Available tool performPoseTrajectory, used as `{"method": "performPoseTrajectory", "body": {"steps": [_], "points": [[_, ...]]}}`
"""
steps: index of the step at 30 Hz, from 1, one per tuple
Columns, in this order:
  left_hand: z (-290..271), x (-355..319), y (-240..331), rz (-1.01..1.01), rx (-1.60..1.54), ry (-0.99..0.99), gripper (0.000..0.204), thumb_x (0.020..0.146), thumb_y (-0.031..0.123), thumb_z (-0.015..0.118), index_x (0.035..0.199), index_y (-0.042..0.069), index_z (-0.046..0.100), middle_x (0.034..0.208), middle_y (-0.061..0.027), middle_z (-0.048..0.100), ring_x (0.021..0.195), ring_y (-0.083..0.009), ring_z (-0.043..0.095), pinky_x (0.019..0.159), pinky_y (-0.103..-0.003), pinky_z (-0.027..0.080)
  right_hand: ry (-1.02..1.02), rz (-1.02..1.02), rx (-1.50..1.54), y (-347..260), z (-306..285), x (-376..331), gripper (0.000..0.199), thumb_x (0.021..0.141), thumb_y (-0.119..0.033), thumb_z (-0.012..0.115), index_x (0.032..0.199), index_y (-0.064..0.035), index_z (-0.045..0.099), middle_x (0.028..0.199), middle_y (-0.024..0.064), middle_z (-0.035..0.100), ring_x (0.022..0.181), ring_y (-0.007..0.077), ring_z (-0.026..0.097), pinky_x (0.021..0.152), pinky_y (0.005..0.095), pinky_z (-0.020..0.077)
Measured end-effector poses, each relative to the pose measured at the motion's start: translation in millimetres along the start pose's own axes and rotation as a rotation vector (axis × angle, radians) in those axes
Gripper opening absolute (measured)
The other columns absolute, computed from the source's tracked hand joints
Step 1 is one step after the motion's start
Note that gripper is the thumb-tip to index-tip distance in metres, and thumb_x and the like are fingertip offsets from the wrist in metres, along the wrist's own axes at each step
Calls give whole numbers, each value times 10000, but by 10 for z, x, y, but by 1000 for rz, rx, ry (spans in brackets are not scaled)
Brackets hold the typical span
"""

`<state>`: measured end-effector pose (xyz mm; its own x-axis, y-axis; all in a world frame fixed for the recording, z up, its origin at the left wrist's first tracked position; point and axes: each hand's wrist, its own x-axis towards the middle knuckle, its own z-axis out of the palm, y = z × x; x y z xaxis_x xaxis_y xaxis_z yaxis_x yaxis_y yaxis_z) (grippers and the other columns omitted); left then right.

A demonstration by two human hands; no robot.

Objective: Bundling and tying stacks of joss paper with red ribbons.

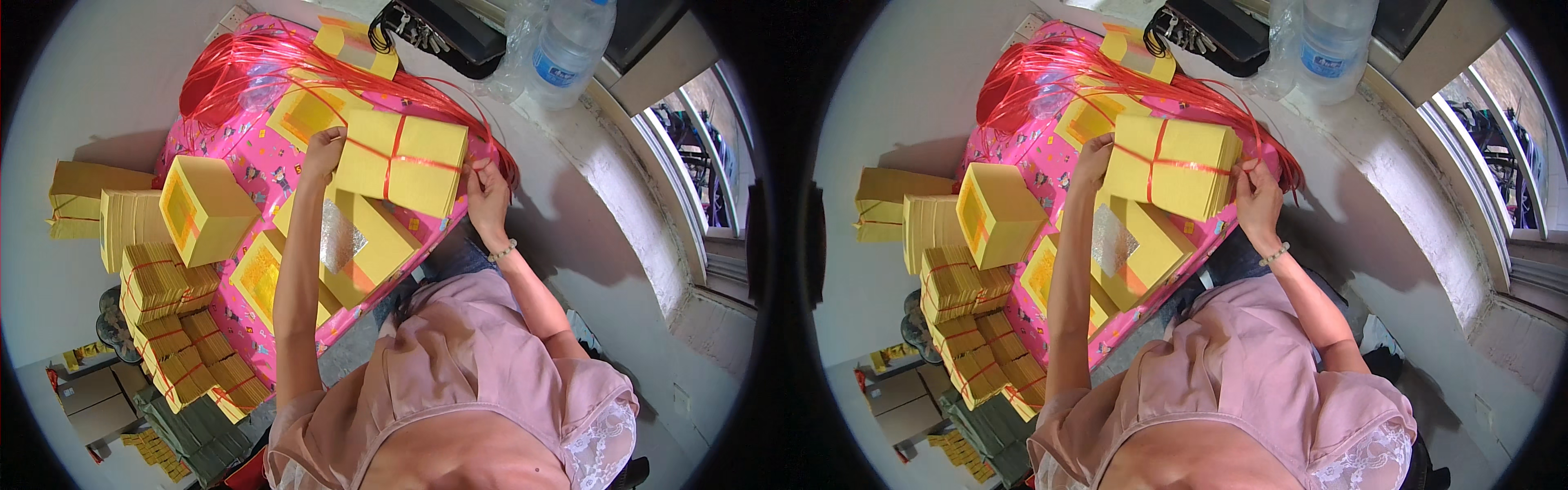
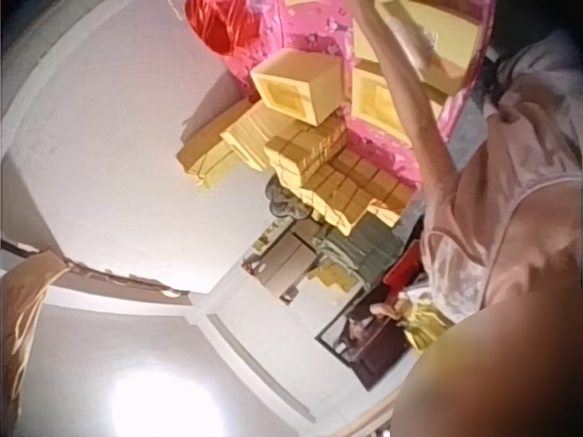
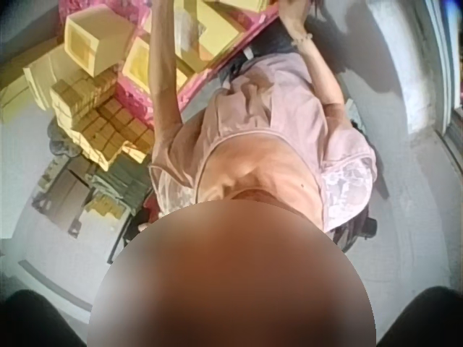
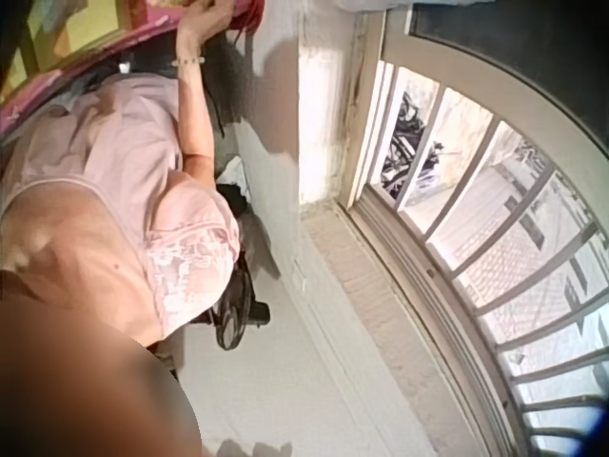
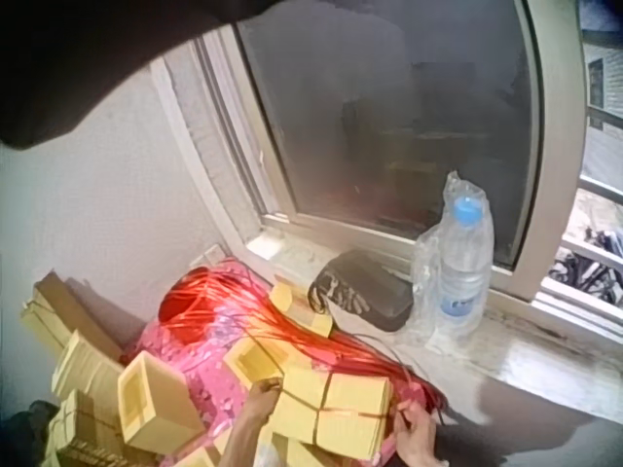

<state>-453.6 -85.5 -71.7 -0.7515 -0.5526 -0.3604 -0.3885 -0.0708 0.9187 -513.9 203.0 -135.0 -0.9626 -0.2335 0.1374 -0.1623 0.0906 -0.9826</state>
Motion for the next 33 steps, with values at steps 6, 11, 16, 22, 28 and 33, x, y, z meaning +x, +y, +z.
{"method": "performPoseTrajectory", "body": {"steps": [6, 11, 16, 22, 28, 33], "points": [[69, -290, -37, 99, -574, 6, 118, 971, 122, 627, 988, 21, 686, 870, -56, 709, 716, -101, 663, 622, -248, 554, -4, -109, 248, -491, -51, 244, 35, 986, -27, 551, 994, -4, 576, 1041, 104, 707, 938, 92, 629, 830, 240, 487], [224, -368, 40, 145, -526, 86, 166, 981, 164, 624, 1014, 12, 682, 912, -61, 714, 754, -109, 667, 655, -251, 554, -2, -180, 297, -301, -62, 352, 42, 999, -33, 547, 981, -2, 570, 1128, 106, 692, 960, 91, 614, 853, 236, 477], [353, -428, 30, 238, -526, 93, 198, 997, 176, 602, 1035, -4, 672, 919, -67, 716, 762, -111, 660, 675, -242, 531, 23, -173, 449, -354, -95, 345, 48, 1004, -23, 539, 1003, 4, 578, 1078, 86, 673, 1070, 124, 611, 940, 250, 462], [452, -310, -237, 88, -479, 130, 186, 1012, 155, 566, 1008, -6, 659, 879, -53, 701, 716, -103, 633, 657, -235, 516, -13, -162, 371, -34, -171, 416, 79, 1018, -51, 520, 1028, 5, 576, 1117, 107, 688, 1016, 101, 608, 911, 239, 462], [407, -194, -188, 65, -363, 52, 175, 1015, 134, 548, 949, -1, 638, 833, -41, 675, 668, -98, 611, 603, -240, 496, 89, -63, 327, 85, -231, 592, 144, 1021, -93, 532, 1028, 19, 623, 983, 58, 674, 918, 89, 616, 787, 228, 504], [510, -113, -223, 51, -357, 80, 183, 1009, 146, 563, 926, -2, 632, 804, -34, 667, 654, -91, 596, 594, -243, 479, 73, -53, 164, 4, -195, 664, 169, 1018, -120, 543, 1012, 15, 645, 882, 35, 669, 814, 62, 577, 713, 224, 487]]}}
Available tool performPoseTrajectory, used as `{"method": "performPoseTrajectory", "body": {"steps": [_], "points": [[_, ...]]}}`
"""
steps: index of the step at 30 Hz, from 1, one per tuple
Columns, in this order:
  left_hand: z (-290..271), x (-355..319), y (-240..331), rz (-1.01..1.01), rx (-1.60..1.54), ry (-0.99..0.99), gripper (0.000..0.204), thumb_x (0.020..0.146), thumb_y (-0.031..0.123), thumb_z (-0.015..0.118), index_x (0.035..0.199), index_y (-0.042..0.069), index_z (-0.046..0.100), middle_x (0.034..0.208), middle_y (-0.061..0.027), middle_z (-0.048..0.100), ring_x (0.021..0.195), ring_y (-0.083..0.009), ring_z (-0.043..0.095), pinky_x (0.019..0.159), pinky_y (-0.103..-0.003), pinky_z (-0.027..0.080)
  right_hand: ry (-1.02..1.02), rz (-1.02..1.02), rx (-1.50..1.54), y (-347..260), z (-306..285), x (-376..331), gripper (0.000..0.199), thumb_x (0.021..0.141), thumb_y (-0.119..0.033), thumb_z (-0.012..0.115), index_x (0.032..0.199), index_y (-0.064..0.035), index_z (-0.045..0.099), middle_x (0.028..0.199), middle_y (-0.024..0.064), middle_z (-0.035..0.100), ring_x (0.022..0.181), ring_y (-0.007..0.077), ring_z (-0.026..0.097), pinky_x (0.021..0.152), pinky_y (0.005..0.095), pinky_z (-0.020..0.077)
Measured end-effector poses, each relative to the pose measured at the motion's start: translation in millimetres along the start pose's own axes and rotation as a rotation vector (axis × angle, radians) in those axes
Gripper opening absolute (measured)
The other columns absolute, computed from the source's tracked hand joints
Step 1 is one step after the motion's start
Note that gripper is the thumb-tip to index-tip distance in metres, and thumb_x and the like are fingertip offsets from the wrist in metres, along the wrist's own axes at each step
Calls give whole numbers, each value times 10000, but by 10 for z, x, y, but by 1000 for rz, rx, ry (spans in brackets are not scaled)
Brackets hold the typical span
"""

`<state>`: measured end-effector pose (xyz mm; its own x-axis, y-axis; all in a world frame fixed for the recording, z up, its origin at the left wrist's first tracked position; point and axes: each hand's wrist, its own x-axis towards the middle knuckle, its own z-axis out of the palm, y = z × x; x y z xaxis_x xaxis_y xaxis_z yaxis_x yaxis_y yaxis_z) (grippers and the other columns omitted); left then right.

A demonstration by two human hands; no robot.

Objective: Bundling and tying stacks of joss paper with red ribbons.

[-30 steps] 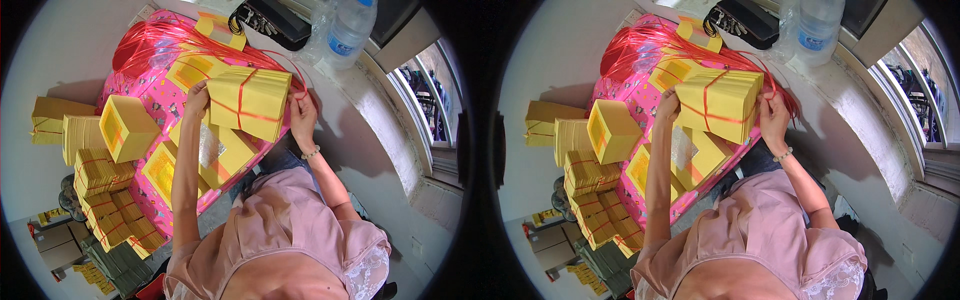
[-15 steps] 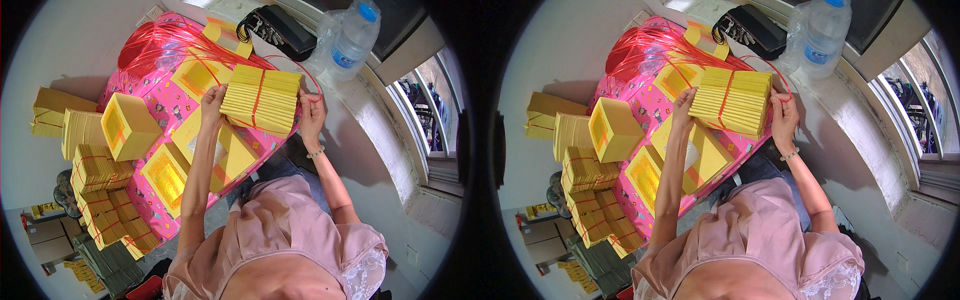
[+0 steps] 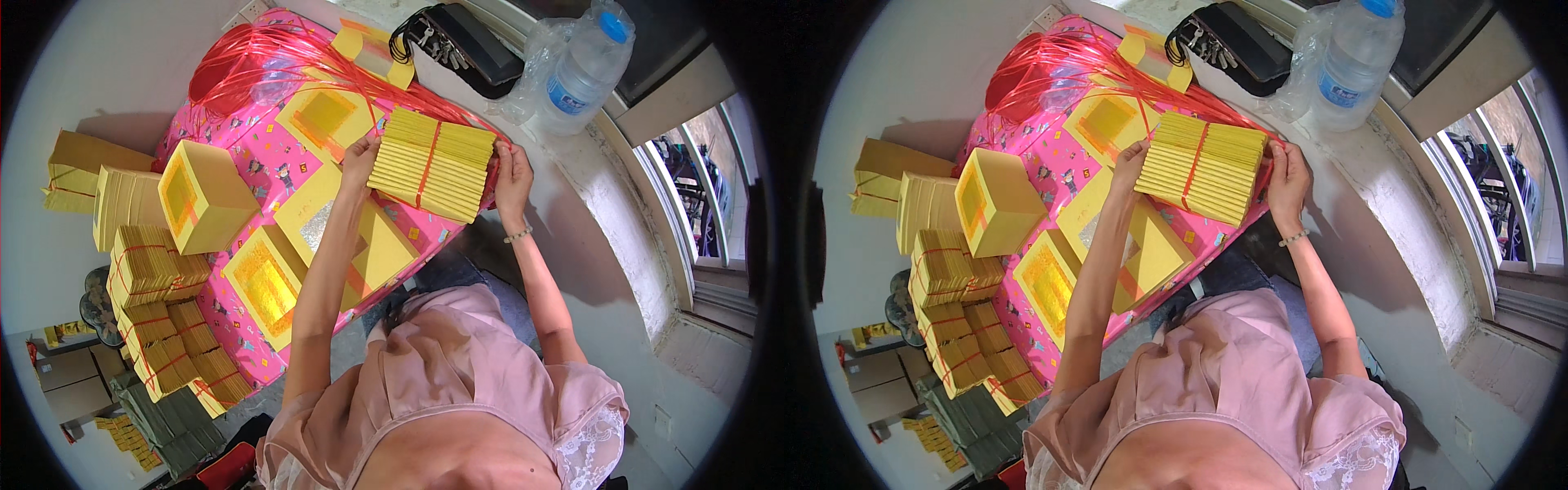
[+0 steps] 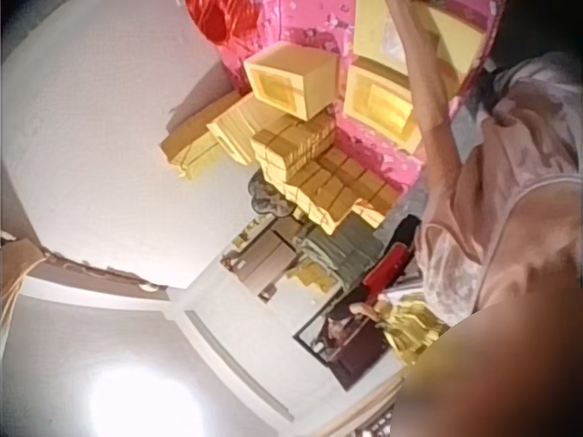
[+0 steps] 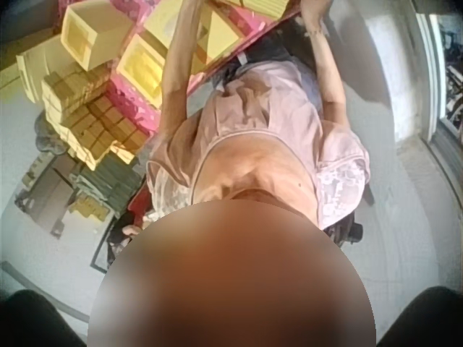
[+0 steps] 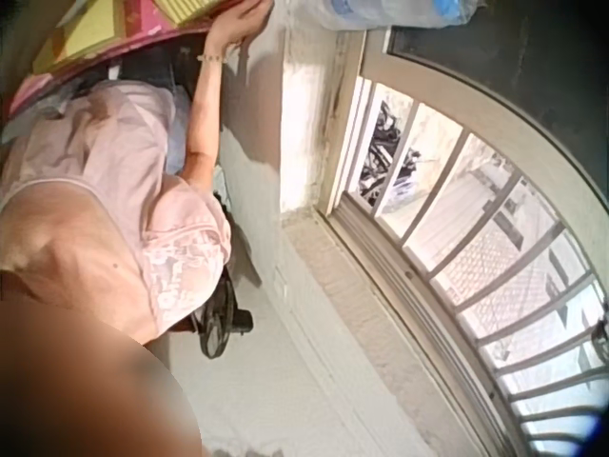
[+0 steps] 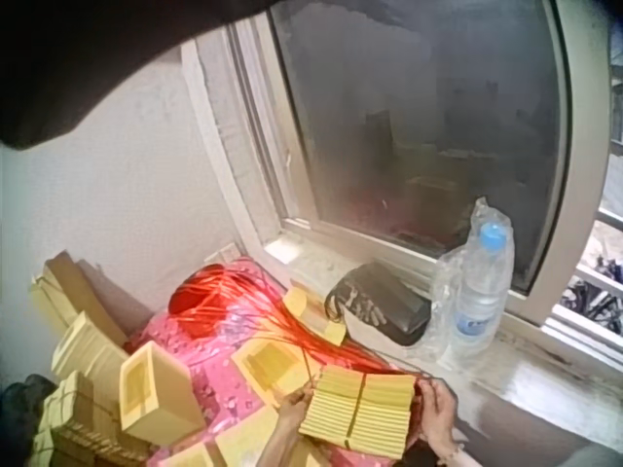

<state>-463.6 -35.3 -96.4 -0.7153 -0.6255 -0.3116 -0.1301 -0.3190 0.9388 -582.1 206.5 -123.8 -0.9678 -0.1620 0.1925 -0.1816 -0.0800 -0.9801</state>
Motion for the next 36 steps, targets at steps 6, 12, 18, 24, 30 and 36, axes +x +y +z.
{"method": "performPoseTrajectory", "body": {"steps": [6, 12, 18, 24, 30, 36], "points": [[-116, -71, -28, 9, -133, 16, 165, 1011, 170, 568, 964, 26, 633, 811, -30, 670, 685, -93, 611, 604, -242, 490, -39, -75, -95, -175, 55, 31, 155, 1002, -104, 553, 1007, 13, 655, 823, 26, 646, 769, 88, 560, 734, 240, 456], [-71, -269, 144, 125, -384, -6, 151, 1024, 186, 546, 1035, 49, 609, 891, -41, 684, 723, -109, 630, 655, -241, 509, -78, -277, -22, -641, 151, 162, 142, 976, -51, 563, 1036, -20, 687, 879, 42, 702, 797, 101, 619, 740, 248, 488], [-10, -366, -24, 231, -381, 97, 155, 1037, 168, 516, 1024, 40, 602, 910, -47, 681, 813, -111, 627, 745, -239, 504, -270, -247, -166, -697, 7, 105, 150, 964, -43, 581, 1063, -35, 694, 883, 51, 727, 782, 96, 657, 698, 241, 501], [-87, -470, -133, 255, -323, 148, 166, 1032, 166, 529, 1021, 21, 608, 990, -67, 689, 879, -119, 637, 809, -244, 504, -430, -283, -418, -1067, -107, 119, 159, 968, -85, 589, 1081, -34, 689, 845, 53, 721, 780, 85, 662, 707, 235, 501], [-43, -508, -28, 246, -333, 152, 192, 1018, 150, 555, 1086, -7, 640, 1036, -66, 693, 946, -116, 653, 844, -237, 515, -509, -281, -207, -1258, -167, 294, 176, 967, -119, 605, 1053, 15, 679, 852, 61, 723, 778, 84, 654, 718, 235, 501], [-95, -497, 136, 196, -178, 108, 245, 988, 161, 609, 1160, 1, 676, 1059, -49, 703, 973, -98, 639, 865, -230, 499, -610, -457, -315, -1428, 60, 486, 216, 953, -162, 637, 1023, 35, 689, 819, 77, 700, 741, 99, 634, 684, 246, 494]]}}
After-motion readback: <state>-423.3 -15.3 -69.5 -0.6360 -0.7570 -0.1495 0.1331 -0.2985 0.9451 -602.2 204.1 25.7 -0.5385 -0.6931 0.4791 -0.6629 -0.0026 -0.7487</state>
